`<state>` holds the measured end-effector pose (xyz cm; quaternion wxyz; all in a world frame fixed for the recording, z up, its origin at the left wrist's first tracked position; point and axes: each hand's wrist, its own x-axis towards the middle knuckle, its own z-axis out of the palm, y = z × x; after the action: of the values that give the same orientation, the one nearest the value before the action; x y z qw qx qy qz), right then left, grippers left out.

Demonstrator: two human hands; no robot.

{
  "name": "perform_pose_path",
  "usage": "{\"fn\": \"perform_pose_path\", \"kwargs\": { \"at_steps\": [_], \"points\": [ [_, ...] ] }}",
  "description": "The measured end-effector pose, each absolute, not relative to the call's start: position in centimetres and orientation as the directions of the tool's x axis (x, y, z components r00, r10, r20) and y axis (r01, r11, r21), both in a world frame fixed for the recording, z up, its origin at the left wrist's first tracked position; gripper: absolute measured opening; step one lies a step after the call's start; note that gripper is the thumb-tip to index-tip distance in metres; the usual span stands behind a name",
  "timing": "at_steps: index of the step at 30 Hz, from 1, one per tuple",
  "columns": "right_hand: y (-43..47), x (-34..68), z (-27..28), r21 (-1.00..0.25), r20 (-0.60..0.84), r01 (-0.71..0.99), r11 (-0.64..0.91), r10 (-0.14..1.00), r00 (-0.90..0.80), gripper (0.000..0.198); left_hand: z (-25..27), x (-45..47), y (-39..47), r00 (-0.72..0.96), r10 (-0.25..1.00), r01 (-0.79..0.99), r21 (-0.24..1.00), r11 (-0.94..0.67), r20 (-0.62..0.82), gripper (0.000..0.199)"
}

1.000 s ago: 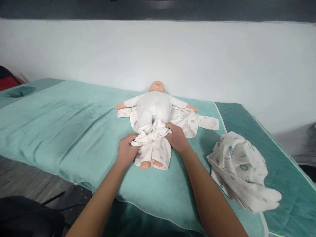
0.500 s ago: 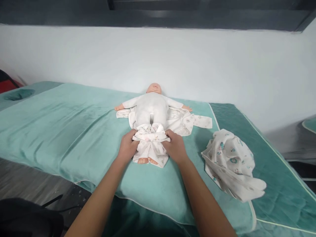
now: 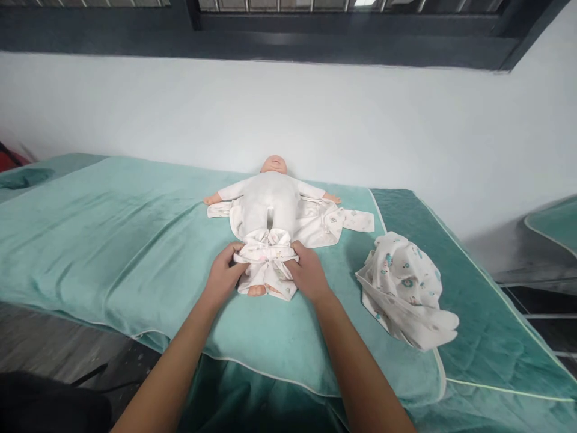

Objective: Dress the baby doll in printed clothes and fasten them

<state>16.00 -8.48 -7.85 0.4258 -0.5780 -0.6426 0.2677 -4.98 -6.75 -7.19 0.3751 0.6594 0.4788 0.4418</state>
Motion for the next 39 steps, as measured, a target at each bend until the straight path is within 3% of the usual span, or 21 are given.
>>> {"fn": "perform_pose_path", "kwargs": {
  "at_steps": [3,7,9,13,17,20,27,34,39],
  "points": [
    [-8.5,16.0,-8.0,-0.841,0.243,0.507,0.188,0.969,0.044,0.011,-7.7,-5.5,-8.8,0.223,0.940,0.305,0.897,-0.321,0.260,0.018],
    [-8.3,16.0,-8.0,-0.842,0.235,0.516,0.161,0.969,0.081,0.008,-9.1,-5.2,-10.2,0.303,0.855,0.392,0.763,-0.514,0.420,0.080],
    [-8.3,16.0,-8.0,-0.844,0.236,0.509,0.169,0.969,0.070,0.006,-9.6,-4.7,-10.3,0.319,0.815,0.473,0.663,-0.580,0.484,0.094],
    [-8.7,15.9,-7.7,-0.850,0.243,0.487,0.199,0.970,0.029,0.006,-9.8,-3.4,-10.0,0.266,0.763,0.610,0.511,-0.606,0.589,0.084],
    [-10.4,15.6,-7.5,-0.819,0.260,0.527,0.227,0.965,-0.011,0.011,-9.5,-3.0,-10.0,0.233,0.780,0.682,0.474,-0.557,0.581,0.080],
    [-12.4,15.3,-7.4,-0.773,0.241,0.600,0.205,0.970,-0.021,0.019,-9.1,-3.1,-10.3,0.213,0.833,0.733,0.481,-0.482,0.510,0.076],
    [-14.8,15.7,-6.0,-0.795,0.127,0.579,0.183,0.983,-0.136,0.031,-6.8,-3.2,-11.0,0.245,0.917,0.805,0.462,-0.373,0.314,0.062],
    [-14.6,15.4,-5.3,-0.649,0.138,0.748,0.140,0.988,-0.065,0.032,-3.5,-4.9,-11.3,0.403,0.907,0.783,0.467,-0.410,0.121,0.075],
    [-15.4,15.3,-4.1,-0.748,0.120,0.653,0.118,0.992,-0.043,0.016,-1.8,-6.4,-12.6,0.389,0.919,0.765,0.532,-0.363,0.068,0.041]
  ]
}}
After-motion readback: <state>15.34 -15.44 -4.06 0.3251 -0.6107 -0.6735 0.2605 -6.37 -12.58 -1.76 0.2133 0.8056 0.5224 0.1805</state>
